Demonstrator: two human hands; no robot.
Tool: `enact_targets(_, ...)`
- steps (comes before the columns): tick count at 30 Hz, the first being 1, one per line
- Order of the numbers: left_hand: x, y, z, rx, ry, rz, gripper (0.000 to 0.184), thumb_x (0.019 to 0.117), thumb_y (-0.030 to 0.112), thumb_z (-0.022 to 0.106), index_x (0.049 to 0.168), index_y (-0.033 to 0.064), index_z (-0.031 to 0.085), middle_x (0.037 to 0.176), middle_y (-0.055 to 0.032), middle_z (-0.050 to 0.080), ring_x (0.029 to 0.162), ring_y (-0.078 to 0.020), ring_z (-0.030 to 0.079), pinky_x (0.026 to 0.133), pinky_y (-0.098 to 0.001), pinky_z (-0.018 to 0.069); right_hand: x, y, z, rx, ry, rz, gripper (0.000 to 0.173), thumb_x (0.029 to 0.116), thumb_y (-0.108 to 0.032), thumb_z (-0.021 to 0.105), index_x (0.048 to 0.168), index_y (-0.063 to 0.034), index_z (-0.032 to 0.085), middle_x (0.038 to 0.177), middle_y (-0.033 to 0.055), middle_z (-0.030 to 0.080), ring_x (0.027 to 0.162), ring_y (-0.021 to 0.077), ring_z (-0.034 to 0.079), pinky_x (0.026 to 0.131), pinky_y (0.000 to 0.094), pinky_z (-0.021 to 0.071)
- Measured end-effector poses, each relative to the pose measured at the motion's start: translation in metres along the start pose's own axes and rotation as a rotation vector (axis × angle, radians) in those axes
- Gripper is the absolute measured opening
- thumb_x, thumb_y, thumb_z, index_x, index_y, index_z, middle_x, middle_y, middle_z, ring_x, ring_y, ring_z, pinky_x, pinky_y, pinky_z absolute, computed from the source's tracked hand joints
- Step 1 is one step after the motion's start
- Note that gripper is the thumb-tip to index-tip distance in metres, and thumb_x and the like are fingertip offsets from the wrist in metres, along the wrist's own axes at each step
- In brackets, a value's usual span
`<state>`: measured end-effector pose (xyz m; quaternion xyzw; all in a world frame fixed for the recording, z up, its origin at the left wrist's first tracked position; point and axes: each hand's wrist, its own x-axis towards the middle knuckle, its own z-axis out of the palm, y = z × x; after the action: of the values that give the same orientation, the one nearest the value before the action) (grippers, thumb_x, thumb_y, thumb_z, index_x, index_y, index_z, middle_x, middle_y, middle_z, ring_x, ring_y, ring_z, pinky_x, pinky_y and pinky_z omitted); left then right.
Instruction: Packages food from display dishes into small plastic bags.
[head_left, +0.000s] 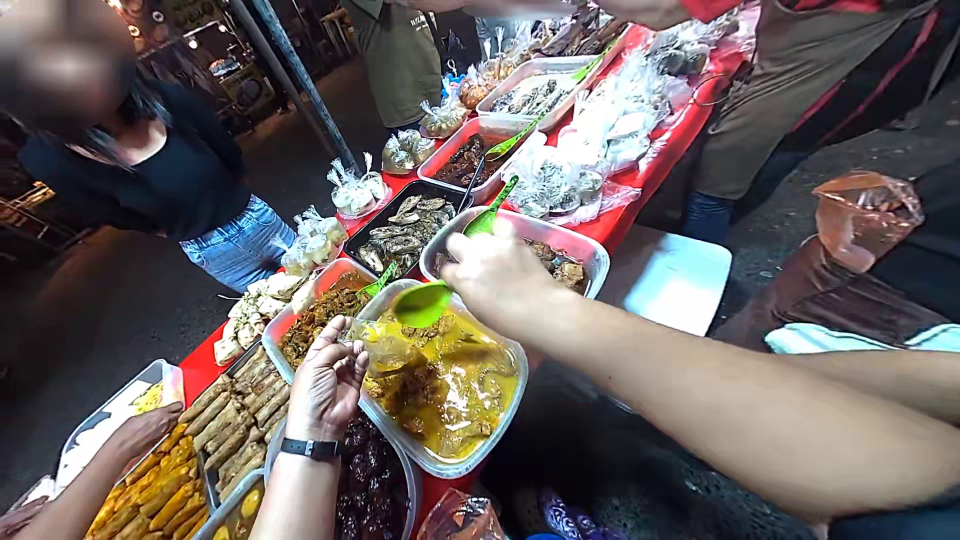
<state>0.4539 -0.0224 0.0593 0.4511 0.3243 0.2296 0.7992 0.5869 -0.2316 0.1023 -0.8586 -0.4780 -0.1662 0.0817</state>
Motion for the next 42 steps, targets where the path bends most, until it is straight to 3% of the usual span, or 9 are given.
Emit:
enact_targets(7,0.003,0.000,-0.008,0.078,-0.054,0.027,0.046,0.0935,-0.011,0.041,0.131,0.0066,0.060,0.107,-0.0118,0.065,0.059,-0.0133,0.060,0.052,-0.0263,0.0551,-0.048,0.019,0.110,0.175,-0.639,0.318,0.017,0.0943,-0.005,0.062,0.105,-0.0068,0.076,0.117,0.0155,0.069,0.105,0.0344,0.066,0.098,0.0574,0.0455)
enact_targets(12,0.002,0.000,-0.019,0.143,-0.101,0.042,0.049,0.0918,-0.013,0.041,0.133,0.0060,0.061,0.117,-0.0122,0.064,0.061,-0.0127,0.061,0.054,-0.0266,0.0557,-0.036,0.065,0.096,0.478,-0.684,0.580,0.016,0.0957,-0.026,0.071,0.106,-0.0169,0.079,0.104,0.0135,0.075,0.102,0.0362,0.068,0.089,0.0661,0.0496)
enact_targets(21,0.002,-0.003,-0.005,0.177,-0.151,0.023,0.051,0.0911,-0.015,0.041,0.132,0.0060,0.062,0.117,-0.0126,0.067,0.060,-0.0123,0.062,0.052,-0.0256,0.0553,0.057,0.020,-0.041,0.291,-0.459,0.153,0.016,0.0971,-0.023,0.067,0.098,-0.0109,0.077,0.099,0.0148,0.071,0.099,0.0369,0.067,0.078,0.0644,0.0502)
enact_targets(28,-0.003,-0.002,0.015,0.079,-0.023,0.019,0.030,0.0991,-0.004,0.043,0.118,0.0058,0.064,0.079,-0.0068,0.065,0.052,-0.0104,0.058,0.048,-0.0235,0.0531,0.039,-0.058,-0.051,-0.116,-0.072,-0.447,0.019,0.0958,-0.001,0.057,0.095,-0.0081,0.075,0.100,0.0093,0.064,0.092,0.0243,0.058,0.087,0.0451,0.0391)
enact_targets(32,0.006,0.001,0.010,0.140,0.011,-0.003,0.041,0.0948,-0.010,0.038,0.126,0.0042,0.061,0.106,-0.0095,0.064,0.051,-0.0074,0.049,0.044,-0.0189,0.0438,0.010,-0.002,-0.040,0.055,0.078,-0.109,0.008,0.0873,0.003,0.068,0.086,-0.0037,0.073,0.096,0.0153,0.069,0.086,0.0344,0.068,0.081,0.0568,0.0510)
enact_targets(35,0.010,0.002,0.011,0.299,-0.002,0.035,0.036,0.0943,-0.011,0.041,0.118,0.0033,0.065,0.095,-0.0074,0.064,0.047,-0.0055,0.042,0.041,-0.0183,0.0365,-0.018,0.034,0.011,0.176,-0.287,0.268,0.012,0.0942,-0.013,0.067,0.098,-0.0097,0.077,0.102,0.0183,0.070,0.089,0.0405,0.069,0.074,0.0632,0.0552)
enact_targets(38,0.016,0.007,0.010,0.660,-0.106,0.146,0.028,0.0949,-0.007,0.048,0.103,0.0067,0.071,0.081,-0.0034,0.062,0.048,-0.0064,0.036,0.044,-0.0216,0.0313,-0.034,0.036,0.086,0.259,-0.694,0.465,0.019,0.0945,-0.018,0.067,0.108,-0.0078,0.075,0.117,0.0217,0.068,0.108,0.0444,0.066,0.090,0.0683,0.0517)
enact_targets(40,0.017,0.016,0.015,0.951,-0.171,0.252,0.027,0.0961,-0.003,0.051,0.095,0.0112,0.074,0.080,-0.0019,0.064,0.050,-0.0093,0.040,0.047,-0.0270,0.0330,-0.034,0.027,0.111,0.266,-0.727,0.422,0.022,0.0948,-0.020,0.067,0.111,-0.0066,0.075,0.125,0.0198,0.067,0.120,0.0421,0.060,0.102,0.0673,0.0425)
enact_targets(42,0.016,0.029,0.025,1.188,-0.243,0.341,0.029,0.0964,-0.004,0.054,0.094,0.0138,0.076,0.091,-0.0004,0.071,0.070,-0.0126,0.059,0.064,-0.0363,0.0476,-0.016,0.013,0.107,0.434,-0.614,0.364,0.038,0.0955,-0.039,0.071,0.118,-0.0083,0.075,0.128,0.0190,0.066,0.126,0.0412,0.056,0.107,0.0681,0.0369)
